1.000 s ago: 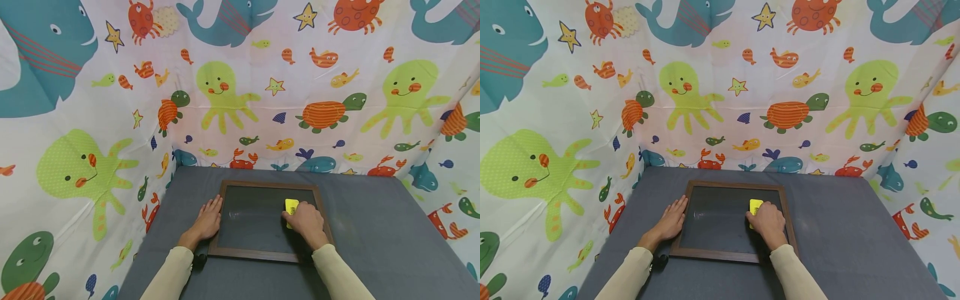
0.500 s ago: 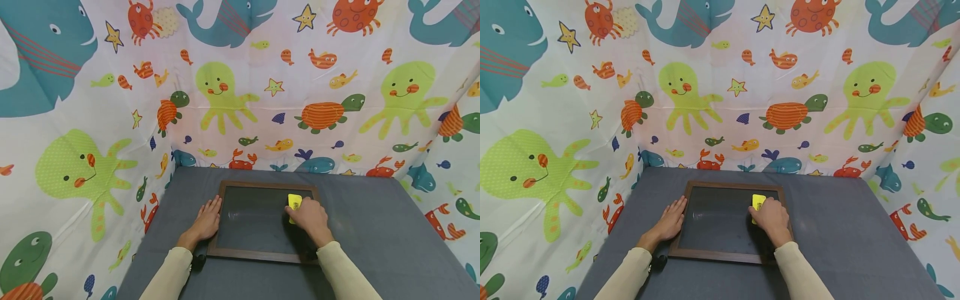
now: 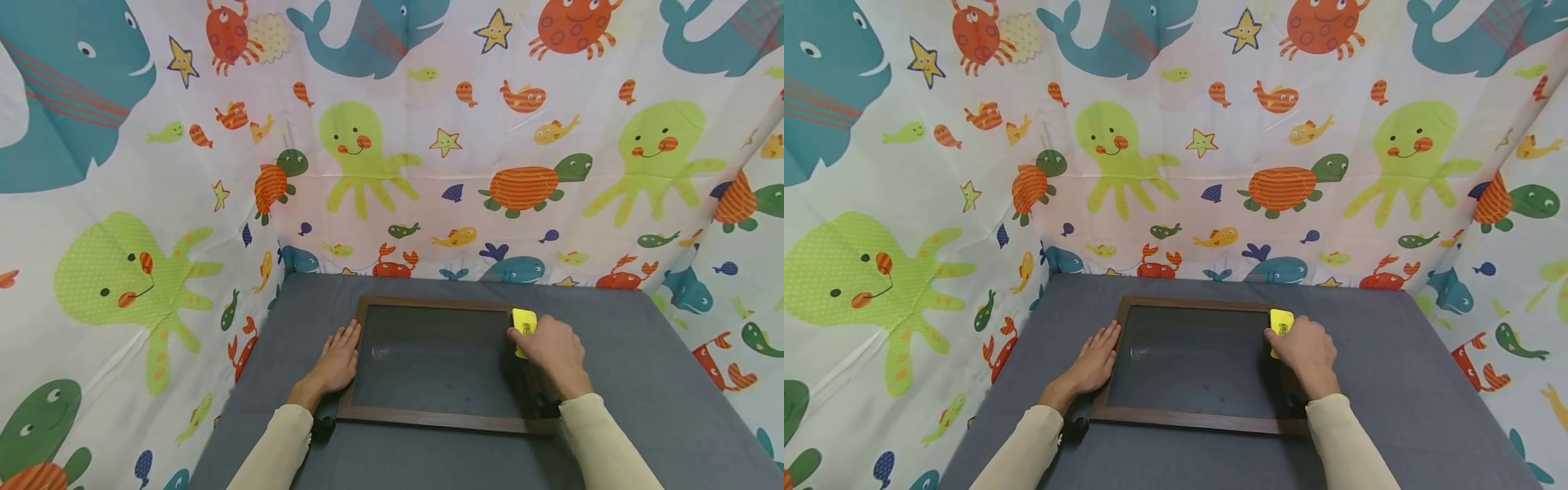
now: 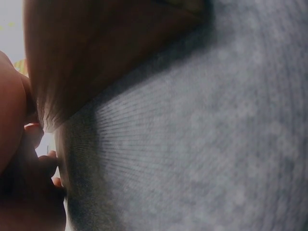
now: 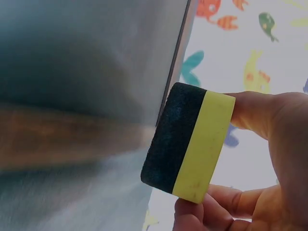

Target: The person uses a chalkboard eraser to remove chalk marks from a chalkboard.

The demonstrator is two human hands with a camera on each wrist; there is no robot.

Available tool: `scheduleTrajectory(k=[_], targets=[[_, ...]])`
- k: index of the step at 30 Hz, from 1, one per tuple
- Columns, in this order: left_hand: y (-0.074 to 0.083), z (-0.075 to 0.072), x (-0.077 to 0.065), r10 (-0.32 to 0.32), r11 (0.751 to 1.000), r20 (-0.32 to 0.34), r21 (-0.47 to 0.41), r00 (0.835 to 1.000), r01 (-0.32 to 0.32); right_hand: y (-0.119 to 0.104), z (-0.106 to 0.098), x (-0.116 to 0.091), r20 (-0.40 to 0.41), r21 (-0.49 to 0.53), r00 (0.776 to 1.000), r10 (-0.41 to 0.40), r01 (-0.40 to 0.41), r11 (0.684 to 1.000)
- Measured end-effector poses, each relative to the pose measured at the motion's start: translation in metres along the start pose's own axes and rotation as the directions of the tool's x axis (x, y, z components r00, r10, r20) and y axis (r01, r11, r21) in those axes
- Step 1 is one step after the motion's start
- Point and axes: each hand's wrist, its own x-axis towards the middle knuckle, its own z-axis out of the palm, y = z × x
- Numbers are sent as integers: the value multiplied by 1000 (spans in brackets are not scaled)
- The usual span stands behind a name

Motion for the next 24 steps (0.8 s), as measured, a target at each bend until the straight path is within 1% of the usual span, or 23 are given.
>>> scheduleTrajectory(k=[3,6,11,16,20,22,24], targets=[[0,1,0,-3,1000,4,-1,1000,3,18,-3,-1,3,8,1000,28,-28,1000],[-3,4,1,-10,1000,13,18,1000,10,35,-4,-2,18,6,998,60,-61,998],[-6,6,2,-8,999,8,31,1000,8,58,-4,-3,35,-18,992,118,-118,993],[-4,4,2,-3,1000,-2,13,1000,3,73,-2,-3,56,-28,985,160,-159,987],[-4,4,2,-14,1000,4,24,1000,14,81,1,-4,72,-51,979,192,-188,981],[-3,4,3,-20,999,10,40,1000,20,84,2,-3,78,-62,977,199,-194,979],[-2,4,3,-20,999,8,37,1000,20,87,4,-4,87,-68,976,201,-195,978]])
